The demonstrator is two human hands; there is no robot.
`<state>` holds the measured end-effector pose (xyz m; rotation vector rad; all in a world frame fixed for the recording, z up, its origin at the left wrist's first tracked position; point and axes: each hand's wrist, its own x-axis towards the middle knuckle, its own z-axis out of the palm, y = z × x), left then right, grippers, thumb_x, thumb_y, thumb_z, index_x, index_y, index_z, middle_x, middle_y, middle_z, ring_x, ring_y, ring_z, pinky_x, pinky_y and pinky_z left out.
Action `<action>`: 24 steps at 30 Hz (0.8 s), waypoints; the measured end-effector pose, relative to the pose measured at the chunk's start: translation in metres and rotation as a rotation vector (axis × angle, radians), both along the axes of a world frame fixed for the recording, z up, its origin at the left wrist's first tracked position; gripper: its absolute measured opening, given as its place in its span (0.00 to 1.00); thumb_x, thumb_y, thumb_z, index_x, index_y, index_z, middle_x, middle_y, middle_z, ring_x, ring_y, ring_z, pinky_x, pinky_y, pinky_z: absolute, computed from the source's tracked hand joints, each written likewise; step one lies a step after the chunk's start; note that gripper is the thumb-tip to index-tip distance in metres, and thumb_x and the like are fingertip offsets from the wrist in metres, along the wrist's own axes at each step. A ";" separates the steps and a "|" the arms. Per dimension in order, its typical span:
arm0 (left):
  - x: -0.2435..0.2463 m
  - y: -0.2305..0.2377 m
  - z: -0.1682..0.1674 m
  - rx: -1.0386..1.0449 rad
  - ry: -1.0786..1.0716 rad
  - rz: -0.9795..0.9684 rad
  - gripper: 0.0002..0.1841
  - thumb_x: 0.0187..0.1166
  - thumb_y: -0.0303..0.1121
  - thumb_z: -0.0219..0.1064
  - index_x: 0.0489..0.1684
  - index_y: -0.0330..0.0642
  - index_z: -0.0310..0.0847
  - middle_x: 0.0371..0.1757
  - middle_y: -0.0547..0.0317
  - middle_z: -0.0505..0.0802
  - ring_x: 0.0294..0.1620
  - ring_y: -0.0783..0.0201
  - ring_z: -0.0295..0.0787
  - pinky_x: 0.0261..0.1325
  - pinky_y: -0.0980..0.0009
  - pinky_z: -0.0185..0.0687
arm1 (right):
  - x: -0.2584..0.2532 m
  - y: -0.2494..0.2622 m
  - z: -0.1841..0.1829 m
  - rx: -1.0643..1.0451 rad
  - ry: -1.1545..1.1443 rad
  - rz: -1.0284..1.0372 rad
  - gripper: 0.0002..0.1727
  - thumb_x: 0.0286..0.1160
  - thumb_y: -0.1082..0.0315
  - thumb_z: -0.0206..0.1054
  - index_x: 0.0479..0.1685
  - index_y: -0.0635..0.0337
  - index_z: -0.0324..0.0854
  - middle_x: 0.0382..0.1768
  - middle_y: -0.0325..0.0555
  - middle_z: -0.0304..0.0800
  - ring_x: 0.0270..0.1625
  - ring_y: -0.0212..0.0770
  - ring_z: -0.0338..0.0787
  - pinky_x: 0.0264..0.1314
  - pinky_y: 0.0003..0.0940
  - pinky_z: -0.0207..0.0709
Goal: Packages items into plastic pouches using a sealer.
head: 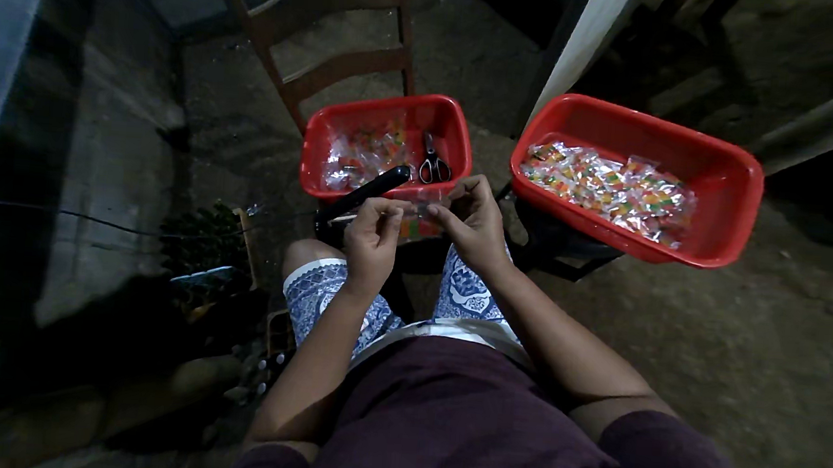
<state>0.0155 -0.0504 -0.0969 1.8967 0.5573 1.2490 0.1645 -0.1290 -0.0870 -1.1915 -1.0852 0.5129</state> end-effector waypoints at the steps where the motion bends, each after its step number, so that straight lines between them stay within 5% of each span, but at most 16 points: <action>1: 0.000 0.001 0.001 0.040 0.011 0.010 0.05 0.83 0.21 0.62 0.46 0.29 0.83 0.48 0.52 0.93 0.51 0.72 0.90 0.59 0.76 0.85 | -0.001 0.000 -0.001 0.020 -0.039 -0.013 0.12 0.75 0.75 0.69 0.49 0.61 0.70 0.32 0.33 0.84 0.30 0.21 0.84 0.37 0.18 0.82; 6: -0.005 -0.001 0.017 -0.140 0.072 -0.020 0.09 0.76 0.20 0.70 0.51 0.29 0.89 0.50 0.52 0.92 0.49 0.74 0.90 0.56 0.79 0.87 | 0.005 -0.001 -0.001 0.059 -0.168 0.044 0.07 0.78 0.79 0.64 0.49 0.71 0.84 0.45 0.44 0.90 0.44 0.22 0.88 0.52 0.18 0.84; 9: -0.008 0.000 0.021 -0.225 0.062 -0.044 0.12 0.73 0.19 0.72 0.53 0.29 0.88 0.47 0.55 0.94 0.47 0.75 0.90 0.56 0.77 0.87 | 0.008 -0.002 0.003 0.014 -0.131 0.061 0.07 0.78 0.78 0.65 0.48 0.69 0.87 0.46 0.43 0.91 0.45 0.22 0.89 0.52 0.18 0.84; 17: -0.011 0.007 0.031 0.096 0.280 0.019 0.15 0.74 0.21 0.73 0.58 0.31 0.89 0.48 0.47 0.94 0.50 0.65 0.92 0.59 0.72 0.87 | 0.009 -0.003 0.013 -0.065 -0.358 0.020 0.18 0.73 0.78 0.70 0.63 0.70 0.86 0.53 0.55 0.91 0.51 0.35 0.92 0.59 0.27 0.86; 24: -0.006 0.008 0.022 0.233 0.411 0.109 0.08 0.76 0.25 0.73 0.49 0.34 0.93 0.45 0.46 0.94 0.48 0.54 0.92 0.58 0.60 0.87 | 0.010 0.002 0.002 -0.060 -0.561 -0.100 0.10 0.72 0.78 0.71 0.50 0.67 0.91 0.44 0.55 0.92 0.50 0.46 0.91 0.60 0.37 0.85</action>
